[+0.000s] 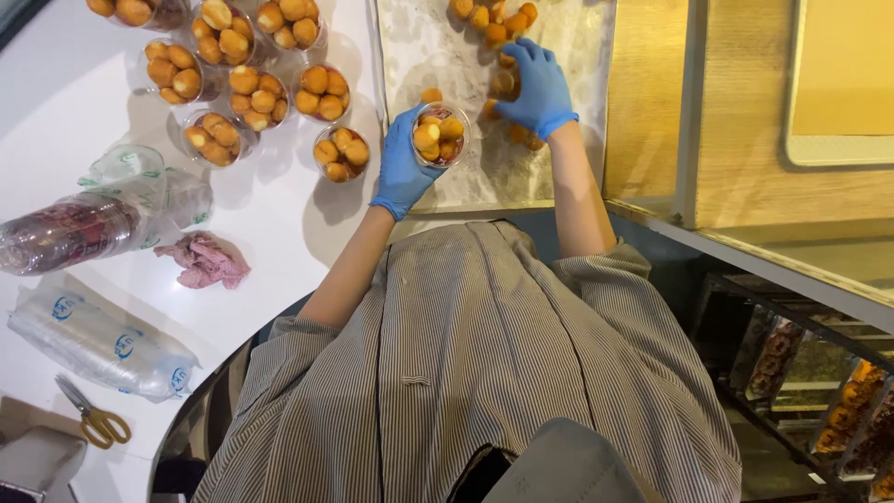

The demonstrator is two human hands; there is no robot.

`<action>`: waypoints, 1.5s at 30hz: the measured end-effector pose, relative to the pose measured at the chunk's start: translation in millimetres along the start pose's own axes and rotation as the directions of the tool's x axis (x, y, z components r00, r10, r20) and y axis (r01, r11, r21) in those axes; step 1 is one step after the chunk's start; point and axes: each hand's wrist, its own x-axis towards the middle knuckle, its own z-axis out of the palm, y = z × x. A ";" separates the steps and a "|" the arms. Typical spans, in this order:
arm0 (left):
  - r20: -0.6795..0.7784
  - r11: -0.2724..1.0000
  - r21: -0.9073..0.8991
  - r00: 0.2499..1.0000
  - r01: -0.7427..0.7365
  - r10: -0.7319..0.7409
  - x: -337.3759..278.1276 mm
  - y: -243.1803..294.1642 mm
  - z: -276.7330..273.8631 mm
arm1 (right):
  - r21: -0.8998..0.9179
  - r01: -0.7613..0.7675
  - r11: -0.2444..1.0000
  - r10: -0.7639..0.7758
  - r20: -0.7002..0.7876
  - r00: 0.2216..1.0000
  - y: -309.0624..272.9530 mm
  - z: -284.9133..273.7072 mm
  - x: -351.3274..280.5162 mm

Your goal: The person fills small cups with fried dough balls by hand from a tray.

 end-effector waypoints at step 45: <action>0.006 0.994 -0.083 0.998 -0.069 0.069 22.6 -12.1 22.8 | 0.459 0.154 0.875 -0.061 -0.211 0.976 -135.2 -68.5 -32.7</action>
